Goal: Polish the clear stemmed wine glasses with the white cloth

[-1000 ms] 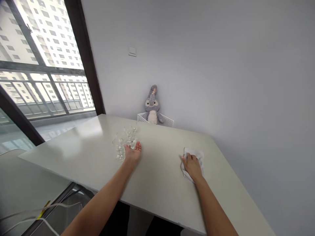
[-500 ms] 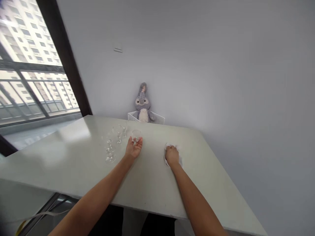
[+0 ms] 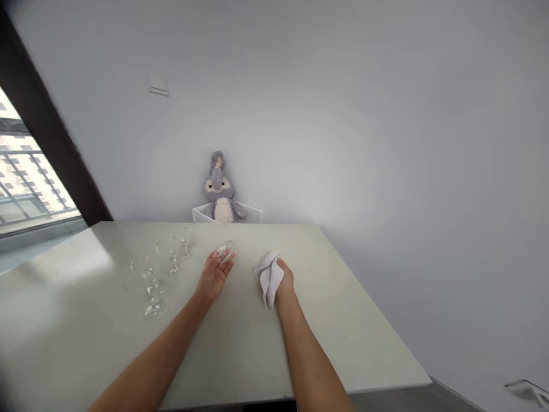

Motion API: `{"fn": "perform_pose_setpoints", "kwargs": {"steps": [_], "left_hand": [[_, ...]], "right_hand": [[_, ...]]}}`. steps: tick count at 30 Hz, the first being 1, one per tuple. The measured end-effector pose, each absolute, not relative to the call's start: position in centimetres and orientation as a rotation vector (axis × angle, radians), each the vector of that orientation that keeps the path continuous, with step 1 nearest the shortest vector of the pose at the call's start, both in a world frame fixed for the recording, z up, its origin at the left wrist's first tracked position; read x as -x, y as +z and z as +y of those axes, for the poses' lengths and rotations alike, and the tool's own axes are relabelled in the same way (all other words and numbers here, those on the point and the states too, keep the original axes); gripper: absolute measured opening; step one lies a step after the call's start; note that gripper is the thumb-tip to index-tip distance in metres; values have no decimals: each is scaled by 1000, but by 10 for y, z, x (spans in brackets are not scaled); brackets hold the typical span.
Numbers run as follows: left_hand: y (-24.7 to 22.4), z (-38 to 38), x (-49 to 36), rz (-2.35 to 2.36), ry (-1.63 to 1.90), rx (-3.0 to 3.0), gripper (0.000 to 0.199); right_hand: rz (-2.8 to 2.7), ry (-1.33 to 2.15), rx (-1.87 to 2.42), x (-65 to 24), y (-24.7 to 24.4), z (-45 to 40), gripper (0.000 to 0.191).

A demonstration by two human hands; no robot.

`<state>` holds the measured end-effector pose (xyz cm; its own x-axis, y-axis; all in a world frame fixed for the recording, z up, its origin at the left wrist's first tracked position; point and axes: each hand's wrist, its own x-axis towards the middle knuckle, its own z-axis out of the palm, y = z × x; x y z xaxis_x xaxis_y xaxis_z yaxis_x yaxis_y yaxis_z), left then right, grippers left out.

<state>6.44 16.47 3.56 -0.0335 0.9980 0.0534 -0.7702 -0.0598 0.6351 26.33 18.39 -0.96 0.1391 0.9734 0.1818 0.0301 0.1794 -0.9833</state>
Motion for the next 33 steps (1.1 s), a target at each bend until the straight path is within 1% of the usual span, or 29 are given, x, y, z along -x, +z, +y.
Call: {"fn": "perform_pose_setpoints", "kwargs": {"steps": [3, 5, 7, 9, 12, 14, 16, 18, 23, 29, 33], "left_hand": [[33, 164, -63, 537, 1548, -599, 26], [29, 163, -64, 550, 1532, -614, 29], [26, 162, -68, 550, 1510, -635, 31], [24, 161, -72, 551, 1489, -665, 33], [25, 158, -77, 592, 1481, -706, 36], [27, 156, -77, 629, 1481, -730, 39], [30, 154, -77, 649, 1476, -760, 42], [32, 152, -76, 671, 1469, -800, 45], [31, 150, -77, 786, 1478, -952, 49], [29, 151, -76, 762, 1412, -1185, 51], [38, 152, -66, 695, 1256, -1319, 53]], "right_hand": [[-739, 1162, 990, -268, 3, 180, 33], [-578, 1133, 861, -266, 16, 175, 29], [-551, 1055, 771, -257, 29, 167, 29], [-694, 1063, 735, -242, 41, 157, 30], [-1088, 1151, 755, -217, 48, 145, 32], [-1280, 1075, 834, -207, 46, 141, 29], [-1383, 918, 943, -205, 42, 141, 26], [-1445, 848, 1001, -206, 38, 142, 27], [-1469, 1161, 932, -204, 31, 142, 41], [-1224, 1517, 729, -206, 30, 142, 40], [-1049, 1614, 598, -211, 33, 143, 40]]}}
